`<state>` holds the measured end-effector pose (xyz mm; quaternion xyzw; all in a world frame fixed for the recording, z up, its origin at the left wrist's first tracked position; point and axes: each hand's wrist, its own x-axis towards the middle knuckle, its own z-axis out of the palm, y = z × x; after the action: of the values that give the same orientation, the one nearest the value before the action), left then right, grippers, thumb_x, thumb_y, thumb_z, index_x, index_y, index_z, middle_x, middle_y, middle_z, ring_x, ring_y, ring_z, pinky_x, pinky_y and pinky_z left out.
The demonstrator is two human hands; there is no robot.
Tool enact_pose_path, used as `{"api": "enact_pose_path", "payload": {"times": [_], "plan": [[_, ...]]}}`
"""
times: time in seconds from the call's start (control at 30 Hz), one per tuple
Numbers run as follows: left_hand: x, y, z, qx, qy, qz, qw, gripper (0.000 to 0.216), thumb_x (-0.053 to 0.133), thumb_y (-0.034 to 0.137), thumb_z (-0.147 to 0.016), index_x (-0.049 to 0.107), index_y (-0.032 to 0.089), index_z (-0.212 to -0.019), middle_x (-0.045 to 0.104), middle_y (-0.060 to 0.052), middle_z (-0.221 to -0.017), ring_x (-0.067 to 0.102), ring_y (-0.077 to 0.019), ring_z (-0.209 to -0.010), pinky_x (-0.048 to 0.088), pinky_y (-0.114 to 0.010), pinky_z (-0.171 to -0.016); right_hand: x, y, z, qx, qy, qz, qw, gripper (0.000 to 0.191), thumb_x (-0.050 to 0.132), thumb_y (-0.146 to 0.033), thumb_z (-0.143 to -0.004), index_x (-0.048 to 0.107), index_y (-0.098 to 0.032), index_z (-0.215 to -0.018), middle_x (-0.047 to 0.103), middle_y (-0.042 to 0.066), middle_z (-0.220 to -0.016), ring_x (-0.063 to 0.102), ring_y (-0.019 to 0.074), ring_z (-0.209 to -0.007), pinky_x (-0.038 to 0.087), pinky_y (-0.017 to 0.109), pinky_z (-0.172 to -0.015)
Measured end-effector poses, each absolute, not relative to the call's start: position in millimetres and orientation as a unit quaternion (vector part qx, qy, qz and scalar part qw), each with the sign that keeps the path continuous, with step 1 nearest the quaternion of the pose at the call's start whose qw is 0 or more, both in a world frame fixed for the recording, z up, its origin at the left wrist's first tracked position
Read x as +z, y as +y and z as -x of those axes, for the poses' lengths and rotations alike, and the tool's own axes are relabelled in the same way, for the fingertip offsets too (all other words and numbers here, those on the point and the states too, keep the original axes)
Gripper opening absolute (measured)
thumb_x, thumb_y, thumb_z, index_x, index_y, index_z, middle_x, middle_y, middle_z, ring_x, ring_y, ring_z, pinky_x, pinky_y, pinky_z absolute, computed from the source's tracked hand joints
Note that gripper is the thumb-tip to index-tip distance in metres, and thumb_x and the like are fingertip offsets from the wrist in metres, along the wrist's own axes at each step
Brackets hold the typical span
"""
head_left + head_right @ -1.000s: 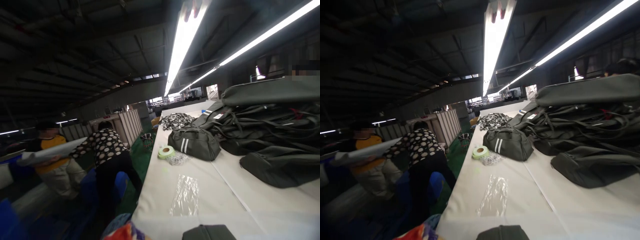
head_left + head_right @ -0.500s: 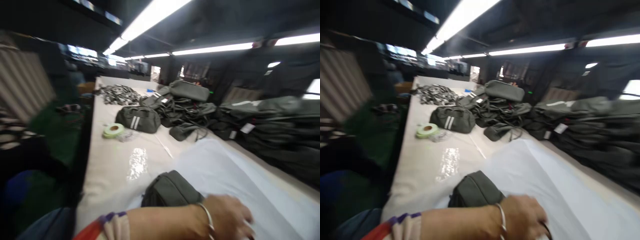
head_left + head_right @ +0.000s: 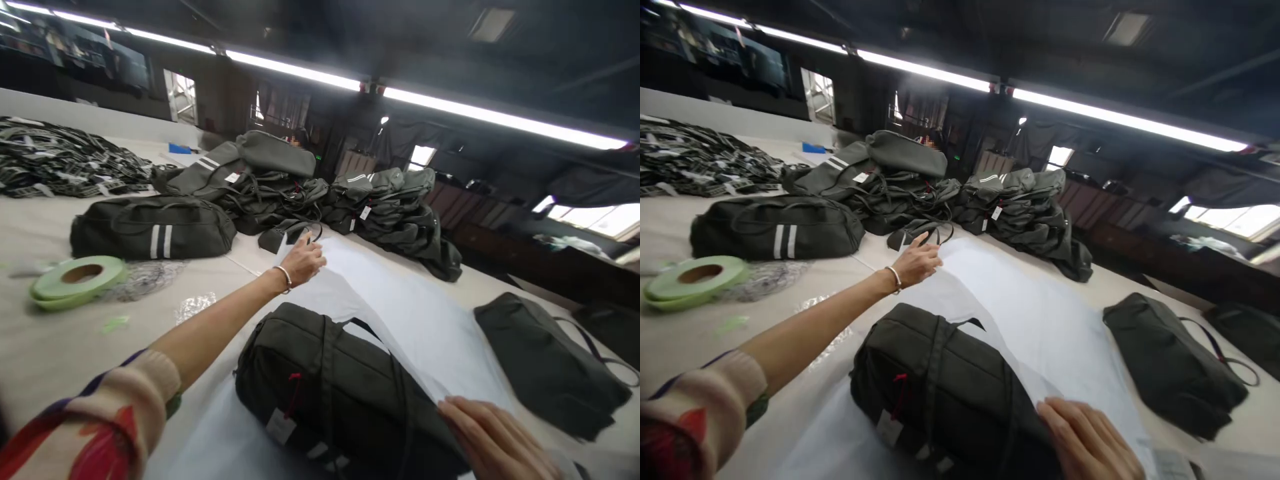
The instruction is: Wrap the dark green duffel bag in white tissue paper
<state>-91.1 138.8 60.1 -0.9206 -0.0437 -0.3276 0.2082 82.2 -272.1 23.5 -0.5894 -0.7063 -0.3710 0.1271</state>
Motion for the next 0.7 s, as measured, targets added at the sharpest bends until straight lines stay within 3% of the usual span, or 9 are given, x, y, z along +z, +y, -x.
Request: {"api": "enact_pose_path", "payload": {"times": [0.1, 0.23, 0.53, 0.7], "plan": [[52.2, 143.2, 119.1, -0.327, -0.014, 0.919, 0.220, 0.022, 0.048, 0.012, -0.092, 0.066, 0.017, -0.081, 0.062, -0.003, -0.076, 0.060, -0.0183, -0.084, 0.037, -0.047, -0.108, 7.6, -281.0, -67.8, -0.355, -0.687, 0.618, 0.143, 0.026, 0.060, -0.019, -0.087, 0.067, -0.023, -0.111, 0.070, 0.003, -0.100, 0.065, 0.0186, -0.093, 0.051, 0.027, -0.082], [25.1, 132.3, 172.4, -0.367, 0.043, 0.899, 0.237, 0.023, 0.044, 0.009, -0.095, 0.064, 0.017, -0.085, 0.059, 0.000, -0.075, 0.056, -0.0155, -0.078, 0.040, -0.044, -0.107, -19.2, -288.7, -51.8, -0.345, -0.660, 0.646, 0.167, 0.027, 0.061, -0.016, -0.087, 0.066, -0.023, -0.112, 0.069, 0.002, -0.098, 0.065, 0.0181, -0.092, 0.051, 0.029, -0.082], [-34.7, 110.5, 224.0, -0.393, 0.066, 0.905, 0.148, 0.019, 0.048, 0.005, -0.094, 0.062, 0.016, -0.100, 0.064, -0.002, -0.085, 0.061, -0.0147, -0.082, 0.045, -0.045, -0.104, -73.4, -294.3, -35.4, -0.336, -0.591, 0.707, 0.192, 0.018, 0.058, -0.017, -0.090, 0.067, -0.023, -0.106, 0.069, 0.000, -0.094, 0.065, 0.0168, -0.090, 0.051, 0.030, -0.084], [-35.4, 78.8, 240.0, -0.441, 0.032, 0.893, 0.086, 0.032, 0.055, 0.008, -0.092, 0.056, 0.016, -0.123, 0.066, -0.008, -0.106, 0.060, -0.0203, -0.105, 0.045, -0.044, -0.103, -53.0, -291.5, -40.1, -0.324, -0.597, 0.713, 0.171, 0.015, 0.057, -0.022, -0.091, 0.068, -0.025, -0.101, 0.069, 0.000, -0.093, 0.067, 0.0182, -0.089, 0.052, 0.031, -0.082]]}}
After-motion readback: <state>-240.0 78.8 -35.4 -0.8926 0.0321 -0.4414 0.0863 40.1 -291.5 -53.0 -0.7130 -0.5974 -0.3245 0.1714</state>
